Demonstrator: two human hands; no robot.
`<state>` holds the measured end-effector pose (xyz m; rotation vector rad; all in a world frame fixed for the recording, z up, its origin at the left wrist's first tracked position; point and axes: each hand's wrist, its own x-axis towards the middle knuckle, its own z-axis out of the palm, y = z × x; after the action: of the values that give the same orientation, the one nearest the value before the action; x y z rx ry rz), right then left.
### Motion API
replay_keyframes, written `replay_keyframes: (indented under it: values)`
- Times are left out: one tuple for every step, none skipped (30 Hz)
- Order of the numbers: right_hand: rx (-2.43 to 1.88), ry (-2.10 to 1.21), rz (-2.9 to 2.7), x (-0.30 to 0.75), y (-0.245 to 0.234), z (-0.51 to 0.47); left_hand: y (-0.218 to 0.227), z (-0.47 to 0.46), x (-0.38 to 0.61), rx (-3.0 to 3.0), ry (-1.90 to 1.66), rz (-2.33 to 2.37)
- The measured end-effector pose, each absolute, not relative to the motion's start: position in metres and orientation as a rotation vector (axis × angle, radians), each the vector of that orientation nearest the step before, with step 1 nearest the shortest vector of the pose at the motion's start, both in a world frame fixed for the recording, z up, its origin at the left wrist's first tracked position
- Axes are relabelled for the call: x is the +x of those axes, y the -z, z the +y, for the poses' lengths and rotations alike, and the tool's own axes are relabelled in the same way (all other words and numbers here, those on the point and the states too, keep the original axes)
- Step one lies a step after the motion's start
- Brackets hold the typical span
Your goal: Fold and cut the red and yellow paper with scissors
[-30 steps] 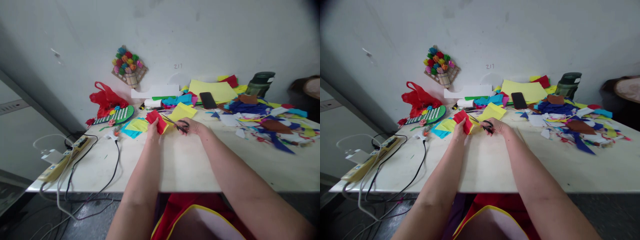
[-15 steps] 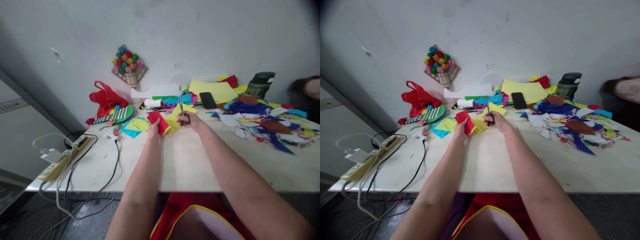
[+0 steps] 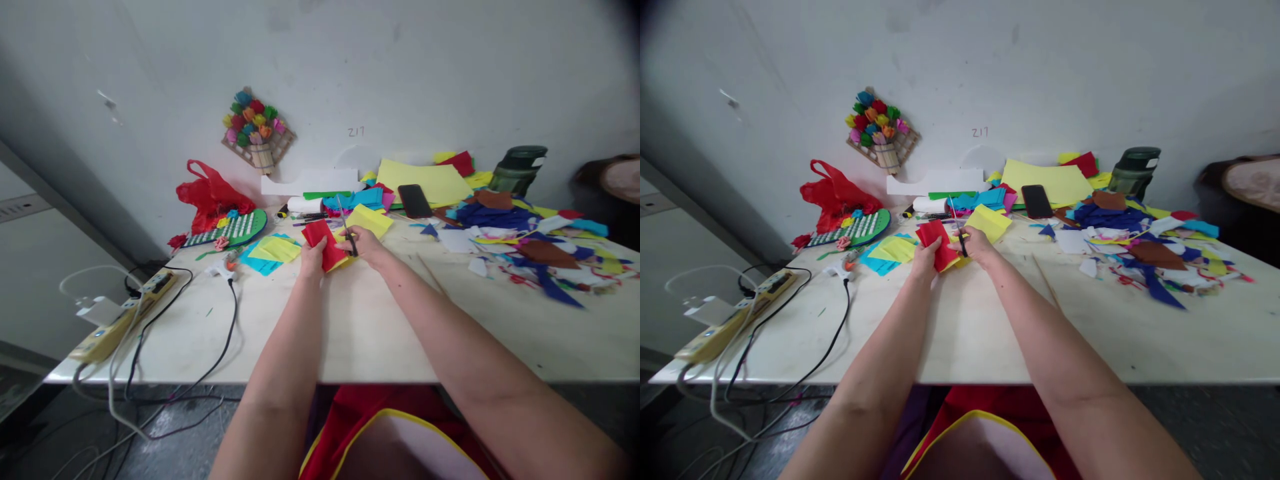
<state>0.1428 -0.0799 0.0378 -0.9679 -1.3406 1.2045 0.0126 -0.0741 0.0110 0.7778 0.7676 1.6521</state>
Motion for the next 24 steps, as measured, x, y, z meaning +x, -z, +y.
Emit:
replay_keyframes:
  values:
    - [-0.982,-1.188,-1.355,0.1414,-0.0368,-0.0796,-0.0107,-0.074,0.0133,0.78,-1.65,0.768]
    - [-0.998,-1.169,-1.364,0.1401,-0.0362,-0.0794,-0.0104,-0.0741,0.014,0.779,-1.647,0.773]
    - [-1.013,-1.151,-1.369,0.1392,-0.036,-0.0794,-0.0103,-0.0741,0.0146,0.777,-1.644,0.781]
    - [-1.026,-1.139,-1.368,0.1385,-0.0364,-0.0797,-0.0102,-0.0743,0.0151,0.774,-1.641,0.789]
    - [-1.038,-1.135,-1.364,0.1381,-0.0374,-0.0804,-0.0103,-0.0744,0.0155,0.77,-1.636,0.796]
    - [-1.05,-1.134,-1.356,0.1381,-0.0388,-0.0814,-0.0104,-0.0746,0.0158,0.766,-1.633,0.801]
    - [-1.063,-1.137,-1.345,0.1383,-0.0405,-0.0827,-0.0106,-0.0748,0.0159,0.764,-1.631,0.803]
    - [-1.074,-1.142,-1.332,0.1388,-0.0422,-0.0841,-0.0107,-0.0749,0.0159,0.762,-1.631,0.805]
    - [-1.081,-1.15,-1.321,0.1394,-0.0437,-0.0853,-0.0108,-0.0749,0.0157,0.762,-1.633,0.807]
    - [-1.085,-1.157,-1.314,0.1401,-0.0446,-0.0861,-0.0108,-0.0748,0.0155,0.764,-1.633,0.808]
    - [-1.085,-1.164,-1.311,0.1408,-0.0449,-0.0864,-0.0106,-0.0746,0.0152,0.766,-1.634,0.81]
    - [-1.083,-1.17,-1.312,0.1414,-0.0445,-0.0861,-0.0104,-0.0744,0.0148,0.77,-1.634,0.811]
    - [-1.079,-1.176,-1.317,0.1417,-0.0433,-0.0852,-0.0101,-0.0741,0.0146,0.774,-1.633,0.814]
    - [-1.077,-1.176,-1.326,0.1419,-0.0417,-0.0838,-0.0098,-0.0739,0.0145,0.777,-1.633,0.818]
    - [-1.075,-1.169,-1.336,0.1417,-0.0398,-0.0821,-0.0095,-0.0737,0.0146,0.78,-1.632,0.822]
    - [-1.076,-1.153,-1.344,0.1413,-0.038,-0.0805,-0.0093,-0.0737,0.0149,0.782,-1.632,0.825]
    - [-1.081,-1.129,-1.351,0.1408,-0.0365,-0.0791,-0.0093,-0.0738,0.0153,0.784,-1.633,0.827]
    - [-1.089,-1.102,-1.356,0.1401,-0.0356,-0.0782,-0.0094,-0.074,0.0159,0.783,-1.632,0.826]
    - [-1.099,-1.075,-1.359,0.1394,-0.0353,-0.0778,-0.0097,-0.0744,0.0166,0.781,-1.631,0.821]
    - [-1.109,-1.054,-1.357,0.1387,-0.0354,-0.0778,-0.0101,-0.0749,0.0173,0.778,-1.631,0.815]
    - [-1.117,-1.043,-1.354,0.1381,-0.0359,-0.0781,-0.0106,-0.0754,0.0178,0.77,-1.63,0.81]
    - [-1.123,-1.037,-1.352,0.1375,-0.0366,-0.0786,-0.0112,-0.076,0.0181,0.756,-1.629,0.806]
    - [-1.127,-1.035,-1.352,0.137,-0.0371,-0.079,-0.0118,-0.0765,0.0181,0.735,-1.627,0.804]
    - [-1.128,-1.038,-1.355,0.1366,-0.0374,-0.0792,-0.0124,-0.077,0.0179,0.708,-1.624,0.804]
